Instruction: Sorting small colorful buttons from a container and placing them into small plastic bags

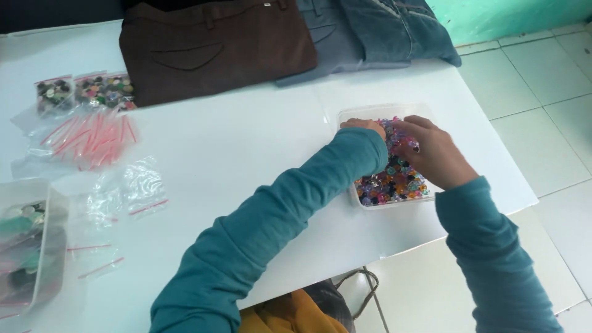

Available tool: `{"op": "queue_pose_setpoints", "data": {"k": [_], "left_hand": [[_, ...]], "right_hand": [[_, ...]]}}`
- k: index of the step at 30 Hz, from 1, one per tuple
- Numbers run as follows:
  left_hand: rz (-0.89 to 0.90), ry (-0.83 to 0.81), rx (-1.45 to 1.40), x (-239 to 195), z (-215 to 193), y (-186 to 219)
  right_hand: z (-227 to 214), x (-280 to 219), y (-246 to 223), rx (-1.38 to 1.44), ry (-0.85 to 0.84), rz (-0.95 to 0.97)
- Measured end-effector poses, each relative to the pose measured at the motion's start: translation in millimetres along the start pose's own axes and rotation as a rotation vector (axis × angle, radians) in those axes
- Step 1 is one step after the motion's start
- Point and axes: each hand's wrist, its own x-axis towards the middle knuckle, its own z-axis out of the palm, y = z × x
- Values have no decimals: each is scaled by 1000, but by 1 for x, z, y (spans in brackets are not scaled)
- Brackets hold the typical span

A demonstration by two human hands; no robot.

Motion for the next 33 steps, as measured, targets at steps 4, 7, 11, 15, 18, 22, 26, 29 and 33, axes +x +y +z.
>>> {"op": "queue_pose_setpoints", "data": {"k": [4,7,11,15,18,22,26,29,33], "left_hand": [[-53,-80,67,26,11,5],[46,2,133,23,24,1],[126,-337,39,12,4,23],[171,-212,79,7,-11,3],[205,-298,188,32,-1,-8],[255,-417,355,74,17,-6],[146,-403,107,51,-4,-7],[109,-377,-62,44,-5,-9],[123,-300,-323,33,1,-19]], "right_hand": [[27,19,27,-213,-29,-2],[21,13,28,-149,-98,-46],[-16,-15,-20,-69,-332,-16],[-39,-23,-18,-51,-307,43],[-20,-3,28,-116,-245,32],[22,21,54,-144,-207,89],[42,37,71,-67,-176,152],[34,34,64,104,-195,216],[-11,8,2,307,-248,265]]}}
